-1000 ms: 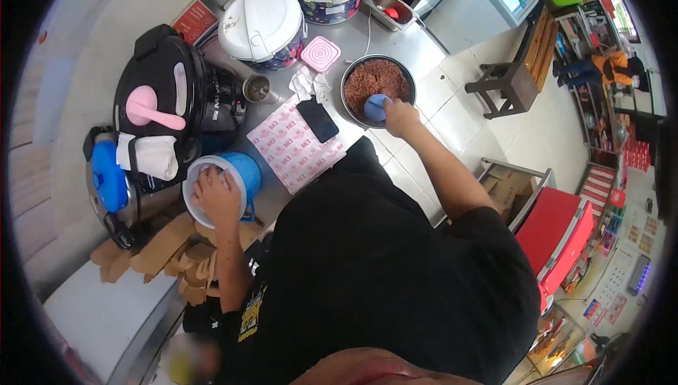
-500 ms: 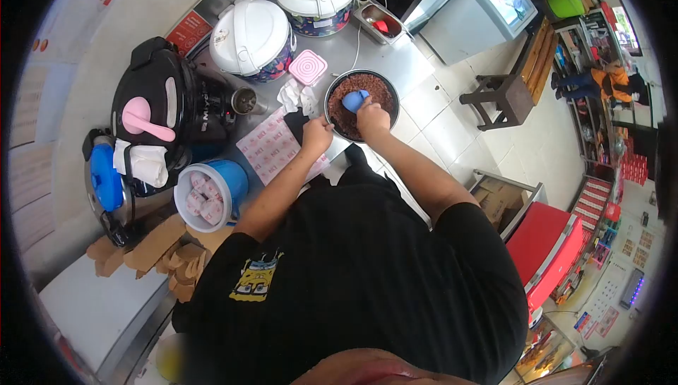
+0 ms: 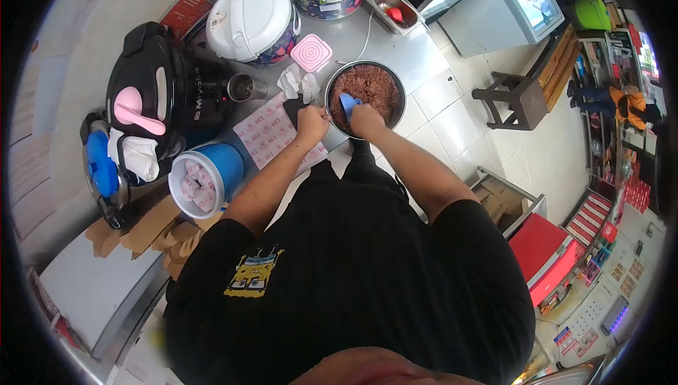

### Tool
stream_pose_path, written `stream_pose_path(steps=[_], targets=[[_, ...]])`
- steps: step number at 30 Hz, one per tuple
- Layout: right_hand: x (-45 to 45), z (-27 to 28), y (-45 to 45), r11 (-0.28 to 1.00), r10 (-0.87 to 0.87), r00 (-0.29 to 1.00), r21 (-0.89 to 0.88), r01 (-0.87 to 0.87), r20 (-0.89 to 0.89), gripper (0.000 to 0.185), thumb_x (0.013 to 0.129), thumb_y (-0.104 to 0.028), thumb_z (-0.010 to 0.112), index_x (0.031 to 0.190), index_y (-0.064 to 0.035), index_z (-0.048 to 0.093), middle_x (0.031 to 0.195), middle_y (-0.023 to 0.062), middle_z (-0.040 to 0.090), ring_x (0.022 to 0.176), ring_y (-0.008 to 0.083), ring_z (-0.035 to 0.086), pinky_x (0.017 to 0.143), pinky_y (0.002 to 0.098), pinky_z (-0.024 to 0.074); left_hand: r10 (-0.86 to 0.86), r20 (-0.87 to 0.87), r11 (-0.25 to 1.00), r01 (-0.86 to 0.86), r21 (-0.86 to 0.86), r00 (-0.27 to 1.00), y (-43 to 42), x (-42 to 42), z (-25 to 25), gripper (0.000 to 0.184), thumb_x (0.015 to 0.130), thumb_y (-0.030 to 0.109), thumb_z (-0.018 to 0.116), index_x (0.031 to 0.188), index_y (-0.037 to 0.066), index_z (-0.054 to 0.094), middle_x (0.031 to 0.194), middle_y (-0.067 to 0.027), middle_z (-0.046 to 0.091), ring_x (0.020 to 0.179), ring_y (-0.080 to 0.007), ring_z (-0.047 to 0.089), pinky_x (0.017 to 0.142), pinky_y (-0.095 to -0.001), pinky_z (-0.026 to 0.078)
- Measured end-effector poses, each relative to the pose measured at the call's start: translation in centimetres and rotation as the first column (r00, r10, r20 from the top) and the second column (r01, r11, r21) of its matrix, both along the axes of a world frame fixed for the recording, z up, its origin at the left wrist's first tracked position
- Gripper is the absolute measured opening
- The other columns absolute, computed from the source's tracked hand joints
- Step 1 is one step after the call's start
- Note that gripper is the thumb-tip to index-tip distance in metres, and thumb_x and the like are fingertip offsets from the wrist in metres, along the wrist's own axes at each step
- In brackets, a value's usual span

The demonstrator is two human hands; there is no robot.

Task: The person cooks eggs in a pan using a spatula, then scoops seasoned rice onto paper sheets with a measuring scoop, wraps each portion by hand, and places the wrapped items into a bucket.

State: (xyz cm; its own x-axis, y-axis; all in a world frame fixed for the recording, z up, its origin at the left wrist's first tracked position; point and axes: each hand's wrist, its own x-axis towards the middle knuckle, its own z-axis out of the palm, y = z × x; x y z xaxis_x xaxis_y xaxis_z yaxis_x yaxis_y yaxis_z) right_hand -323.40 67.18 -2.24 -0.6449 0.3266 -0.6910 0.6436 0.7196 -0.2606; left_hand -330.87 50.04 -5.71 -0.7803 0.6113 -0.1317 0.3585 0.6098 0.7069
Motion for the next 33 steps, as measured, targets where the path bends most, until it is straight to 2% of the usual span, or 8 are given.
stream_pose_path(steps=[8, 11, 13, 16, 18, 19, 22, 33], targets=[[1.1, -2.0, 4.1, 0.987, 0.15, 0.988, -0.053, -0.152, -0.034, 0.031, 0.097, -0.017, 0.052, 0.11, -0.0006, 0.075, 0.113, 0.0267, 0.071, 0.11, 0.0412, 0.07, 0.094, 0.0457, 0.0576, 0.05, 0.1, 0.997, -0.043, -0.064, 0.994, 0.1, 0.1, 1.1, 0.014, 0.078, 0.01, 0.077, 0.09, 0.003, 0.077, 0.078, -0.0221, 0.07, 0.076, -0.0359, 0.073, 0.069, -0.0425, 0.056], [1.8, -3.2, 7.7, 0.598, 0.801, 0.598, 0.01, -0.801, -0.031, 0.022, 0.079, -0.014, 0.064, 0.09, 0.0037, 0.073, 0.098, 0.0235, 0.073, 0.092, 0.0398, 0.072, 0.083, 0.0448, 0.0585, 0.141, 0.239, 0.99, -0.13, -0.06, 0.961, 0.1, 0.9, 1.9, 0.02, 0.079, 0.012, 0.079, 0.096, 0.004, 0.079, 0.083, -0.0192, 0.074, 0.078, -0.0297, 0.075, 0.073, -0.0385, 0.057], [2.7, -2.2, 8.7, 0.803, 0.583, 0.812, -0.135, -0.581, -0.027, 0.021, 0.08, -0.014, 0.063, 0.086, 0.0034, 0.073, 0.095, 0.0226, 0.073, 0.09, 0.0385, 0.072, 0.083, 0.0453, 0.0583, 0.213, 0.328, 0.976, -0.213, -0.035, 0.92, -0.1, 1.1, 0.0, 0.023, 0.079, 0.014, 0.081, 0.1, 0.005, 0.079, 0.085, -0.0177, 0.076, 0.08, -0.0263, 0.076, 0.076, -0.0364, 0.058], [3.6, -3.7, 10.8, 0.474, 0.878, 0.467, 0.066, -0.878, -0.103, 0.019, 0.082, -0.014, 0.061, 0.081, 0.0027, 0.071, 0.087, 0.0206, 0.072, 0.084, 0.0351, 0.073, 0.078, 0.0464, 0.0585, 0.3, 0.483, 0.943, -0.331, -0.024, 0.822, -0.6, 1.4, -4.0, 0.028, 0.079, 0.016, 0.083, 0.104, 0.005, 0.079, 0.091, -0.0161, 0.077, 0.084, -0.0219, 0.077, 0.079, -0.0335, 0.058], [3.3, 4.2, 7.4, 0.992, -0.092, 0.995, -0.077, 0.095, 0.041, 0.02, 0.086, -0.011, 0.057, 0.082, 0.002, 0.071, 0.085, 0.021, 0.071, 0.082, 0.0362, 0.073, 0.076, 0.0479, 0.0587, 0.338, 0.488, 0.929, -0.369, -0.035, 0.805, -0.5, 1.6, -4.3, 0.025, 0.079, 0.018, 0.083, 0.1, 0.005, 0.08, 0.089, -0.0166, 0.077, 0.081, -0.0219, 0.076, 0.077, -0.0338, 0.058], [5.3, -2.8, 7.5, 0.948, 0.293, 0.94, 0.182, -0.261, -0.178, 0.023, 0.089, -0.009, 0.053, 0.094, 0.006, 0.069, 0.081, 0.0247, 0.07, 0.081, 0.0404, 0.072, 0.076, 0.0502, 0.0584, 0.344, 0.495, 0.924, -0.38, -0.029, 0.798, -0.6, 1.7, -4.0, 0.025, 0.079, 0.018, 0.083, 0.1, 0.005, 0.08, 0.089, -0.0166, 0.077, 0.081, -0.0219, 0.076, 0.077, -0.0338, 0.058], [6.7, 0.6, 1.0, 0.956, 0.041, 0.935, 0.285, 0.066, -0.353, 0.049, 0.091, -0.008, 0.051, 0.133, 0.0169, 0.043, 0.094, 0.0342, 0.068, 0.09, 0.0465, 0.07, 0.083, 0.0535, 0.0568, 0.283, 0.536, 0.939, -0.344, 0.014, 0.795, -0.4, 1.4, -2.6, 0.022, 0.079, 0.019, 0.083, 0.095, 0.004, 0.08, 0.083, -0.0152, 0.077, 0.075, -0.0217, 0.075, 0.073, -0.0345, 0.058], [3.3, 4.6, 2.9, 0.956, 0.067, 0.998, 0.285, -0.068, 0.017, 0.034, 0.098, -0.016, 0.047, 0.126, 0.0022, 0.056, 0.111, 0.0265, 0.071, 0.107, 0.0414, 0.071, 0.09, 0.0498, 0.0578, 0.244, 0.509, 0.944, -0.323, 0.071, 0.825, -0.6, 2.2, -3.3, 0.016, 0.088, 0.005, 0.075, 0.099, -0.006, 0.074, 0.083, -0.0119, 0.076, 0.068, -0.0166, 0.074, 0.062, -0.0281, 0.059]])
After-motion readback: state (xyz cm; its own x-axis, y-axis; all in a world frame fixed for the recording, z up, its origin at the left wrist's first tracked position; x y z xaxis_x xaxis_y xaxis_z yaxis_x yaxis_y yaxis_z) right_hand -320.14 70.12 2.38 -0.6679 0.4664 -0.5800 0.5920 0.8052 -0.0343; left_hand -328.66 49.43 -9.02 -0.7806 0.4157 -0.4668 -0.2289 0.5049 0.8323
